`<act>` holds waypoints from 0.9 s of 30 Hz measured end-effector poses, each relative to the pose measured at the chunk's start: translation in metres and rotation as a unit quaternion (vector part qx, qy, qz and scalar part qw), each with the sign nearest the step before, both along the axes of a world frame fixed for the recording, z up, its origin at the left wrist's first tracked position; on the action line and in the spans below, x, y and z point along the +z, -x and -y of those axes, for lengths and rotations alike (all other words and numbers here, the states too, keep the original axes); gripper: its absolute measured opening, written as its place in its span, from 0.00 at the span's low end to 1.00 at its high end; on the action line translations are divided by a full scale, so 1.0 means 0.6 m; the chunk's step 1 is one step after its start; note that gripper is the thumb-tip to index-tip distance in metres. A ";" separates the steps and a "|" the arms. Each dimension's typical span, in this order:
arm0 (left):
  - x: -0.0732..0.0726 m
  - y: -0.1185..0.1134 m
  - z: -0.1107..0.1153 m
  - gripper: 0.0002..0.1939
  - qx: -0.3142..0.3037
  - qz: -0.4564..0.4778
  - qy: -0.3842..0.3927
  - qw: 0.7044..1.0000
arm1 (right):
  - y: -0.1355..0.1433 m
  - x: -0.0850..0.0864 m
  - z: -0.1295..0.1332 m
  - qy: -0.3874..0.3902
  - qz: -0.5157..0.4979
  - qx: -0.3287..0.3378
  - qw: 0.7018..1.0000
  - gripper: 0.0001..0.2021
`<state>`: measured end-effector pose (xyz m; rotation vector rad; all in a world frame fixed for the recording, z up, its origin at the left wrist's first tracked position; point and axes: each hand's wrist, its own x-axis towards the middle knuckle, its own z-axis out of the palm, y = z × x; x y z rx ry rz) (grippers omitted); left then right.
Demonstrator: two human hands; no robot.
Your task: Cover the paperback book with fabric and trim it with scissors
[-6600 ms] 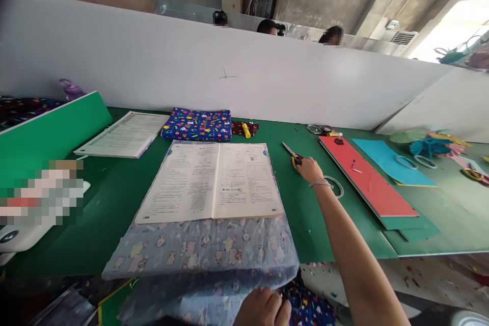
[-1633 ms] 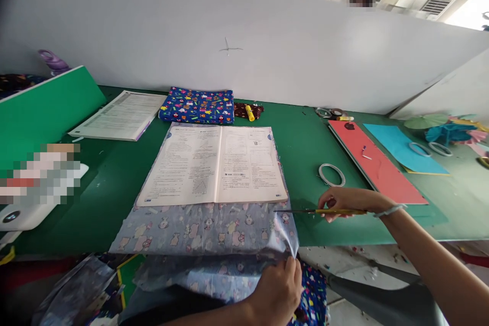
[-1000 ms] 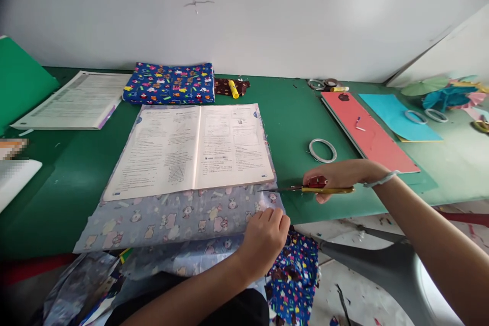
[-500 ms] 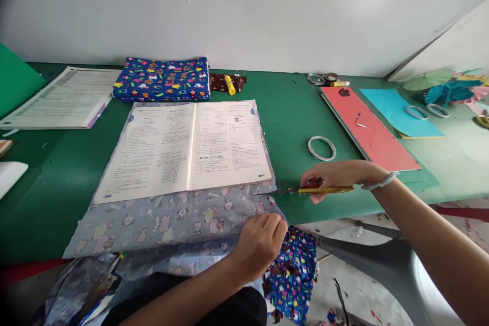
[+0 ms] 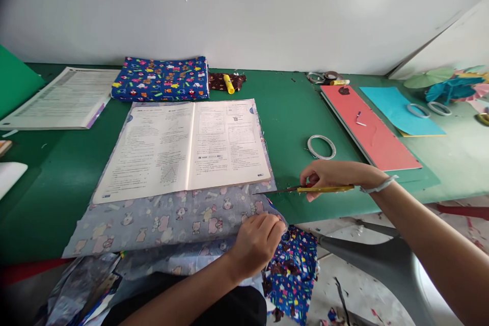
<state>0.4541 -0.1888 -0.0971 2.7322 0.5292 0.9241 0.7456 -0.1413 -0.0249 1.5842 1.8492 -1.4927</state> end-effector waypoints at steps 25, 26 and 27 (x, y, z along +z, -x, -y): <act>0.011 0.005 0.001 0.04 -0.025 -0.021 0.001 0.999 | 0.058 0.028 -0.013 0.030 -0.007 -0.030 0.999 0.22; 0.011 0.005 0.001 0.05 -0.027 -0.026 0.000 0.999 | 0.058 0.027 -0.015 0.028 -0.002 -0.028 0.999 0.22; 0.011 0.005 0.001 0.05 -0.028 -0.029 -0.001 0.999 | 0.057 0.026 -0.016 0.024 0.005 -0.026 0.999 0.22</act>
